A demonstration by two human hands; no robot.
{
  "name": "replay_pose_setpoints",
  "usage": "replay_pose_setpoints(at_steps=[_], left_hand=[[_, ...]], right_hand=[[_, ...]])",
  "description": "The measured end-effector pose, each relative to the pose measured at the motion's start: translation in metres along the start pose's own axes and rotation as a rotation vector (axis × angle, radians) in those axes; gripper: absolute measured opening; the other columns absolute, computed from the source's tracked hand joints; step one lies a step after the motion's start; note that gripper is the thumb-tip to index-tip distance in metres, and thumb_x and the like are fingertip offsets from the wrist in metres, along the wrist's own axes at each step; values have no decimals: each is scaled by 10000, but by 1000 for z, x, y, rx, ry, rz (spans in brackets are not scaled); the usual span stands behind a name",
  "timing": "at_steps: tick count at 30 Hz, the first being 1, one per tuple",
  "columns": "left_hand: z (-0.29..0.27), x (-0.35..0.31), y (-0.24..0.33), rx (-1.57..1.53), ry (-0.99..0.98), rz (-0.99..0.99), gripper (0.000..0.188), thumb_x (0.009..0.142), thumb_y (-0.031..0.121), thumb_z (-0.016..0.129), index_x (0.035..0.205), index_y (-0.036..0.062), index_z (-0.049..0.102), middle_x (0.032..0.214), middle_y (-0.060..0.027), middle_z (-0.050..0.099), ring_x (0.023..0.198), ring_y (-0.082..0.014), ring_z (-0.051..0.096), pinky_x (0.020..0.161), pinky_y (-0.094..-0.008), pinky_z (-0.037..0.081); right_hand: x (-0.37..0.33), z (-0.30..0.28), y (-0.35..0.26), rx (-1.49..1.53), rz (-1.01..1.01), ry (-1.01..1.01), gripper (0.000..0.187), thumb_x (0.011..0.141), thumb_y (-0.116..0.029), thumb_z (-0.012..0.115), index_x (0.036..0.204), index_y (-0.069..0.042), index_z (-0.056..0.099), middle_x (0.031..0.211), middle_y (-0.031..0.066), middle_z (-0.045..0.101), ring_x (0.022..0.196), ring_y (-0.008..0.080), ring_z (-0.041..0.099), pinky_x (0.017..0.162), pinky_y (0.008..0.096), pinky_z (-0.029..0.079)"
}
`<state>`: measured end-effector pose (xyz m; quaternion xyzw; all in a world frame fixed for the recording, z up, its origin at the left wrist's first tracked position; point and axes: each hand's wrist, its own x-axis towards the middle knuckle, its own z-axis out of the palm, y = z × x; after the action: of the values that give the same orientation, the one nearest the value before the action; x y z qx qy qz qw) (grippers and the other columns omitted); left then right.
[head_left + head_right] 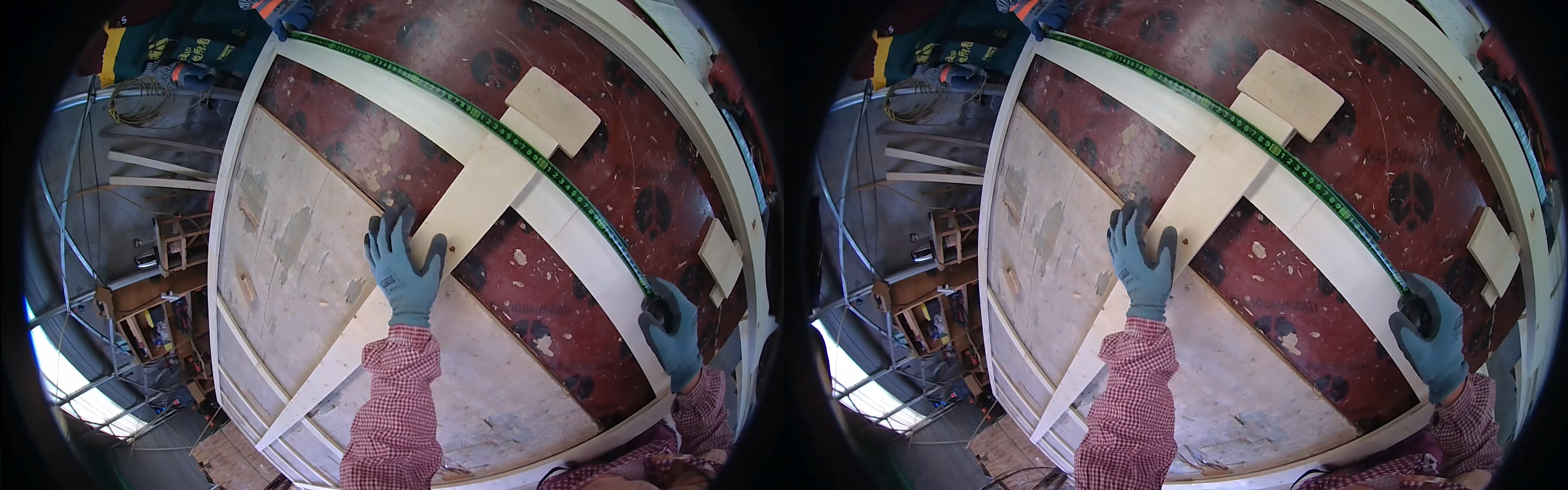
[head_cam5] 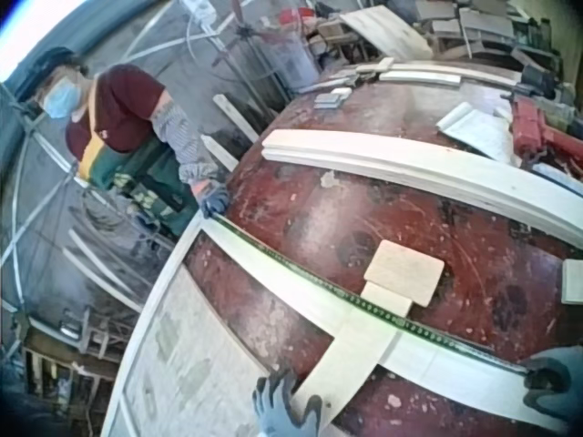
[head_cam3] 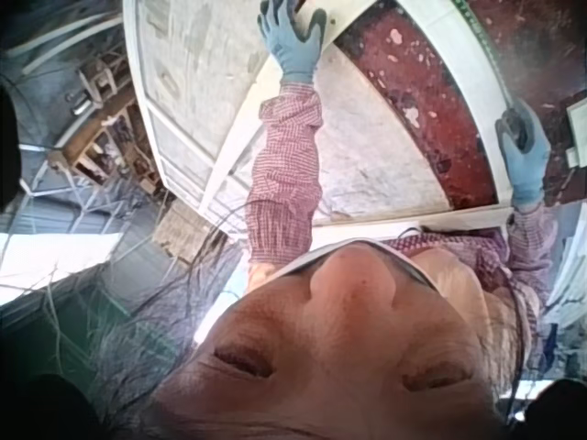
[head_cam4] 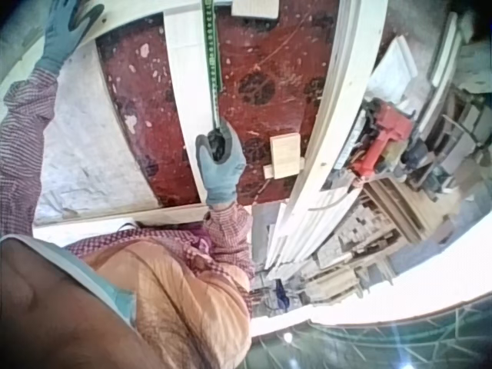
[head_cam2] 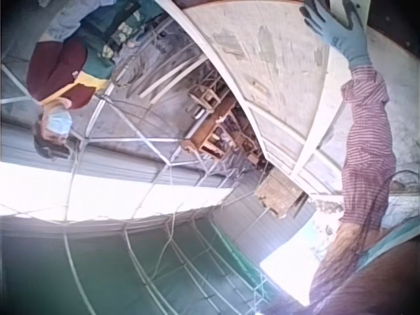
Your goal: The person positions and measures wooden planks on a large workbench to assemble a rectangular frame. They use a tape measure to check dimensions and alignment, and a nail gun to fasten the pieces together. The person repeatedly adjusts the planks and measures to ensure accuracy.
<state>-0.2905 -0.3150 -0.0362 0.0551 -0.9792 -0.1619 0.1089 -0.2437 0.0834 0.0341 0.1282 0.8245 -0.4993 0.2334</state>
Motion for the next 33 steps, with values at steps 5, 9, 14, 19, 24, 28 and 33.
replay_pose_setpoints(at_steps=[5, 9, 14, 19, 24, 28, 33], left_hand=[[-3, -3, -5, 22, -175, 30, 853, 686, 548, 781, 1369, 127, 493, 1440, -98, 449, 1407, -402, 282, 1155, -554, 167], [-12, 0, 1, 116, -265, 74, 1043, 579, 571, 829, 1406, 84, 421, 1439, -123, 440, 1366, -415, 334, 1141, -556, 199], [-13, 0, -4, 115, -277, 93, 1052, 588, 566, 832, 1413, 72, 407, 1453, -141, 421, 1393, -449, 279, 1145, -573, 180], [-11, 1, -7, 81, -304, 78, 1028, 606, 551, 827, 1416, 77, 406, 1455, -148, 415, 1396, -476, 260, 1142, -585, 184], [-13, 6, -12, 20, -335, 31, 1021, 611, 577, 811, 1419, 95, 414, 1450, -153, 418, 1391, -476, 272, 1148, -581, 184], [-17, 7, -6, 48, -287, 56, 994, 599, 491, 855, 1384, 42, 441, 1396, -172, 483, 1348, -452, 363, 1138, -529, 250], [-15, 10, -13, 24, -249, 71, 986, 597, 491, 858, 1369, 26, 460, 1361, -187, 509, 1302, -415, 433, 1132, -501, 282]], right_hand=[[-1, 0, 4, 13, -46, 13, 498, 740, -57, 671, 1222, 31, 578, 882, 72, 612, 780, 118, 554, 748, 254, 461], [1, 0, 2, -11, -33, 12, 496, 743, -72, 669, 1220, 30, 580, 861, 72, 612, 769, 118, 554, 745, 258, 462], [1, 0, -1, -26, -40, 13, 488, 747, -91, 668, 1213, 29, 588, 837, 64, 609, 756, 115, 554, 735, 255, 460], [0, 2, 0, -15, -52, 23, 480, 750, -95, 666, 1208, 32, 593, 817, 54, 598, 729, 103, 537, 709, 246, 451], [0, 1, -3, -18, -42, 20, 483, 749, -95, 669, 1208, 36, 592, 807, 46, 590, 713, 98, 527, 694, 240, 444], [0, 1, -2, -15, -33, 23, 482, 748, -92, 669, 1206, 36, 594, 807, 44, 590, 713, 95, 525, 691, 237, 442], [1, 2, 0, -38, -38, 21, 480, 748, -83, 665, 1209, 32, 594, 808, 42, 588, 714, 93, 524, 695, 234, 442]])
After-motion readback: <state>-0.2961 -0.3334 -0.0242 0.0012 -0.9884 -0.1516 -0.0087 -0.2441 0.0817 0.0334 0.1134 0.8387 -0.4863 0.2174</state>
